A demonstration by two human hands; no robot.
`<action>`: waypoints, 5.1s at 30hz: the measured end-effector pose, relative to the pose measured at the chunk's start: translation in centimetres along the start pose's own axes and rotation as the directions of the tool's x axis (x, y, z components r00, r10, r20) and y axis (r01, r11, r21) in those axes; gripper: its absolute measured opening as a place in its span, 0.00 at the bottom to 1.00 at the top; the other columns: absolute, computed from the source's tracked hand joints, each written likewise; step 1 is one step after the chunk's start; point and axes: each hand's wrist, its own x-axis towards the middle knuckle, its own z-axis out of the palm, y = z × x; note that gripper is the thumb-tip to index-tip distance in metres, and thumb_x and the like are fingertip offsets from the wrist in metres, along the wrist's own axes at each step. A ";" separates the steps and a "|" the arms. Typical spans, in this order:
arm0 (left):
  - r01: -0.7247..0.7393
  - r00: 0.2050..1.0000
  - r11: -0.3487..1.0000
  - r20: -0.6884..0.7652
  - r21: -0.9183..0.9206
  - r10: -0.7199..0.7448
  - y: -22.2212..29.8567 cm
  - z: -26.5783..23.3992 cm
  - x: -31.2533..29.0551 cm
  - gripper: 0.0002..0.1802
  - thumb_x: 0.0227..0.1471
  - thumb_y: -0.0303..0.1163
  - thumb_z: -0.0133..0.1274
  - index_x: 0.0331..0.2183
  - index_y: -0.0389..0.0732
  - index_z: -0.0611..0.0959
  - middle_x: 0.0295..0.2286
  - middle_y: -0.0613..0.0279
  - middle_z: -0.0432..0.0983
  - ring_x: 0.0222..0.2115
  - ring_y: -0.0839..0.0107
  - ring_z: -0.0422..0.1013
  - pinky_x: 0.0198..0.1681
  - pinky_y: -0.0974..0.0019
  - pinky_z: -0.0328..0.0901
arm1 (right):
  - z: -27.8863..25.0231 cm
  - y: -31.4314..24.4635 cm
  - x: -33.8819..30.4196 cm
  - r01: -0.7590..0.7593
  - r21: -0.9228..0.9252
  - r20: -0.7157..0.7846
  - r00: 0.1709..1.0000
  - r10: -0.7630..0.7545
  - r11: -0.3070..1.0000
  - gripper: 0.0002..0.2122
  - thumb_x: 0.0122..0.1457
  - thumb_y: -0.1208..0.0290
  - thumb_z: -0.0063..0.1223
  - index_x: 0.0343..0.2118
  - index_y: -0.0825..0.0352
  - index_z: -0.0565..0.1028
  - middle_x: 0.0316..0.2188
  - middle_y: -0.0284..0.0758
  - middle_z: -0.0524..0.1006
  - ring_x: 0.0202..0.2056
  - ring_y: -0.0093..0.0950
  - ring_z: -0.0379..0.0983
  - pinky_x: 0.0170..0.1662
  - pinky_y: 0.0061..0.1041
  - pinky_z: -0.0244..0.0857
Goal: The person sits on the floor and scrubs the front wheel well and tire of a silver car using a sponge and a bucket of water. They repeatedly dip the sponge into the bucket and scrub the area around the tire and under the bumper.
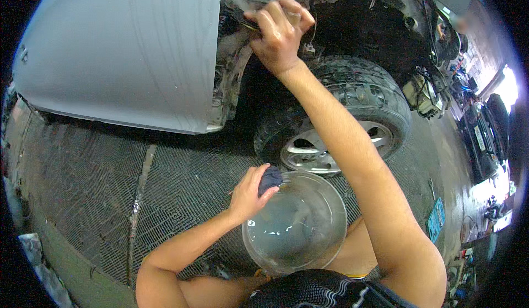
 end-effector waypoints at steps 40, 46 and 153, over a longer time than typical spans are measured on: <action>0.054 0.996 0.998 0.071 0.031 -0.057 0.1 -0.7 0.4 0.39 0.50 0.40 0.69 0.58 0.37 0.70 0.46 0.46 0.73 0.46 0.48 0.72 0.51 0.55 0.69 | 2.0 -0.9 10.4 0.242 0.165 0.515 0.806 -0.293 0.956 0.05 0.51 0.72 0.59 0.26 0.63 0.85 0.36 0.34 0.83 0.59 0.37 0.66 0.63 0.44 0.46; 0.020 0.999 0.999 0.050 -0.031 -0.019 0.2 0.1 0.6 0.40 0.49 0.39 0.69 0.59 0.37 0.70 0.46 0.46 0.73 0.46 0.48 0.73 0.51 0.55 0.69 | 0.7 0.2 10.0 0.239 0.069 0.391 0.886 -0.247 0.968 0.04 0.51 0.73 0.60 0.27 0.64 0.85 0.35 0.35 0.83 0.55 0.36 0.67 0.60 0.44 0.50; -0.168 0.985 0.984 0.056 0.063 0.165 0.3 0.2 0.7 0.32 0.50 0.37 0.67 0.53 0.37 0.73 0.46 0.47 0.73 0.46 0.47 0.73 0.50 0.53 0.70 | -14.1 -6.9 -12.3 -0.771 0.355 0.812 0.534 0.234 0.528 0.12 0.63 0.67 0.59 0.42 0.66 0.68 0.26 0.46 0.80 0.31 0.49 0.80 0.33 0.46 0.72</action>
